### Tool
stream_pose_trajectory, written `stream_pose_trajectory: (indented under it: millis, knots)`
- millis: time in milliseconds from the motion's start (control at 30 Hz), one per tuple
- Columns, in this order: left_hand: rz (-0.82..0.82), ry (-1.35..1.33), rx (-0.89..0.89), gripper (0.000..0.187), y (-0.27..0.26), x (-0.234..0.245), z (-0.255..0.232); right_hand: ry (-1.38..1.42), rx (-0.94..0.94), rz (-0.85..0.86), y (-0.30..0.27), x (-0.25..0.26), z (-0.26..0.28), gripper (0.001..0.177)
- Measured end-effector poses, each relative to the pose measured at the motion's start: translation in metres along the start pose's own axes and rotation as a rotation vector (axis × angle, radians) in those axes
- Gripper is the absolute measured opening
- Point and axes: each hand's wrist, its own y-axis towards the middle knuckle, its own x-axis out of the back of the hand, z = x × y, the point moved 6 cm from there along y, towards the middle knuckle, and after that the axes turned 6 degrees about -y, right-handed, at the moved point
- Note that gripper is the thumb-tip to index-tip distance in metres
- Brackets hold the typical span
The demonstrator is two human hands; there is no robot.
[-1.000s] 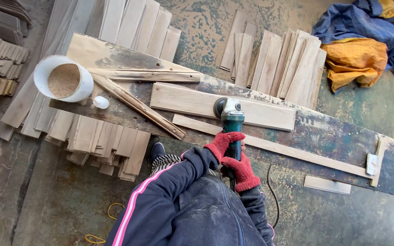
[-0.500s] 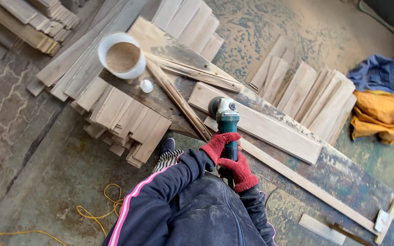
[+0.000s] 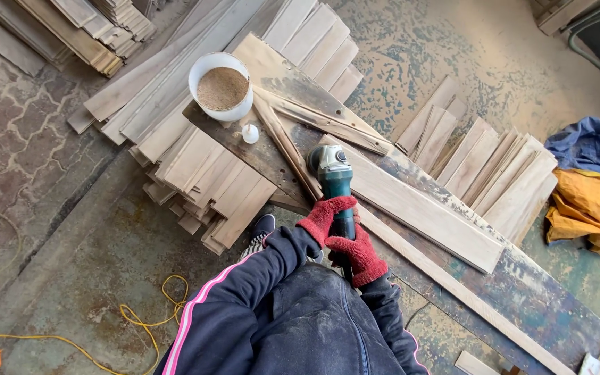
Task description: Sanding wooden planks using an angle grinder with a sanding disc attachment.
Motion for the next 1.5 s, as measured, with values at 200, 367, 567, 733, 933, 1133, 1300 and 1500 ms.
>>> stream_pose_trajectory:
  millis: [200, 367, 567, 733, 933, 1133, 1300, 1500]
  knots:
    - [-0.003, 0.047, 0.063, 0.054, -0.005, -0.015, 0.035, 0.06, -0.019, -0.076, -0.004, 0.038, -0.03, 0.05]
    - [0.081, 0.126, 0.2, 0.054, 0.023, -0.034, 0.108, 0.176, -0.073, -0.202, -0.028, 0.084, -0.049, 0.052]
    - [0.098, 0.161, 0.307, 0.054, 0.02, -0.055, 0.168, 0.282, -0.09, -0.329, -0.035, 0.143, -0.104, 0.053]
    - [0.151, 0.181, 0.385, 0.051, 0.025, -0.064, 0.206, 0.311, -0.09, -0.407, -0.056, 0.155, -0.101, 0.05]
    - [0.144, 0.219, 0.422, 0.039, 0.01, -0.067, 0.187, 0.332, -0.092, -0.386, -0.047, 0.154, -0.11, 0.051]
    - [0.121, 0.116, 0.336, 0.051, 0.022, -0.042, 0.157, 0.246, -0.091, -0.312, -0.039, 0.122, -0.091, 0.054]
    - [0.108, 0.068, 0.269, 0.05, 0.021, -0.025, 0.117, 0.187, -0.076, -0.229, -0.024, 0.091, -0.074, 0.052]
    - [0.046, 0.008, 0.188, 0.052, 0.003, -0.012, 0.053, 0.104, -0.064, -0.164, -0.013, 0.043, -0.045, 0.053]
